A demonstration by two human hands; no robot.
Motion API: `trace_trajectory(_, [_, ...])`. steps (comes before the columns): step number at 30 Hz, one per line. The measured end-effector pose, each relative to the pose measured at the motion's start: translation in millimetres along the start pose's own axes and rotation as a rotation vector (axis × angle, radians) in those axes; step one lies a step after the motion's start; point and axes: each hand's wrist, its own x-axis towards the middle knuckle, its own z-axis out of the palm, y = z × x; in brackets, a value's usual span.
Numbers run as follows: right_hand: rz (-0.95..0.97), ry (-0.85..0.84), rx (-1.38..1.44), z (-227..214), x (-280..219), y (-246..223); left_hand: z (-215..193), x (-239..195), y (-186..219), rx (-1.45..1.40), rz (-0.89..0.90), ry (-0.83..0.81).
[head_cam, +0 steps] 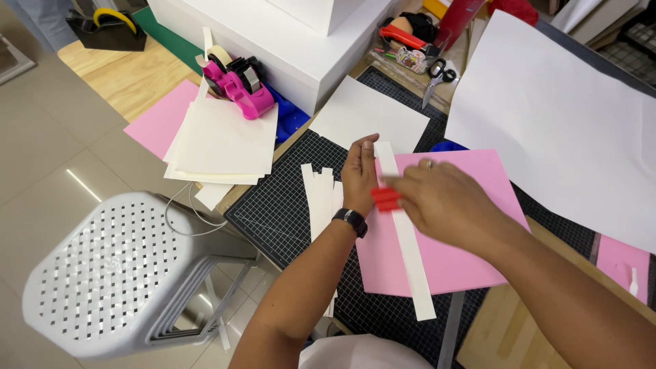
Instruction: The person applies adhesive to a white paper strip using a roller, then places the strip onto a pink sheet. They smooth the strip with a red plastic card and use a metal ruler to press the edges. The process is repeated for another strip.
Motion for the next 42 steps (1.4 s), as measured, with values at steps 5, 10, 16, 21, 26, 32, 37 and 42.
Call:
trace_trajectory(5, [0.028, 0.019, -0.092, -8, 1, -11, 1, 4, 1, 0.022, 0.012, -0.007])
trace_trajectory(10, [0.101, -0.091, -0.018, -15, 0, -14, 2, 2, -11, -0.002, -0.001, -0.009])
trace_trajectory(16, [0.098, -0.259, 0.08, -32, -18, -42, 2, 5, -13, 0.027, 0.002, -0.017])
trace_trajectory(21, [0.194, -0.166, 0.081, -24, -19, -19, 0, -2, 0, 0.028, -0.013, -0.019])
trace_trajectory(26, [0.153, -0.217, 0.086, -29, -27, -38, 0, 1, -7, 0.024, -0.006, -0.011])
trace_trajectory(32, [0.241, -0.097, -0.011, -23, -26, -23, -1, 1, -2, 0.028, 0.017, -0.029])
trace_trajectory(37, [0.117, -0.319, 0.137, -11, -46, -50, -1, 4, -11, 0.033, 0.008, -0.031])
trace_trajectory(42, [0.193, -0.157, 0.022, -17, -44, -29, -3, 2, -5, 0.037, 0.008, -0.037])
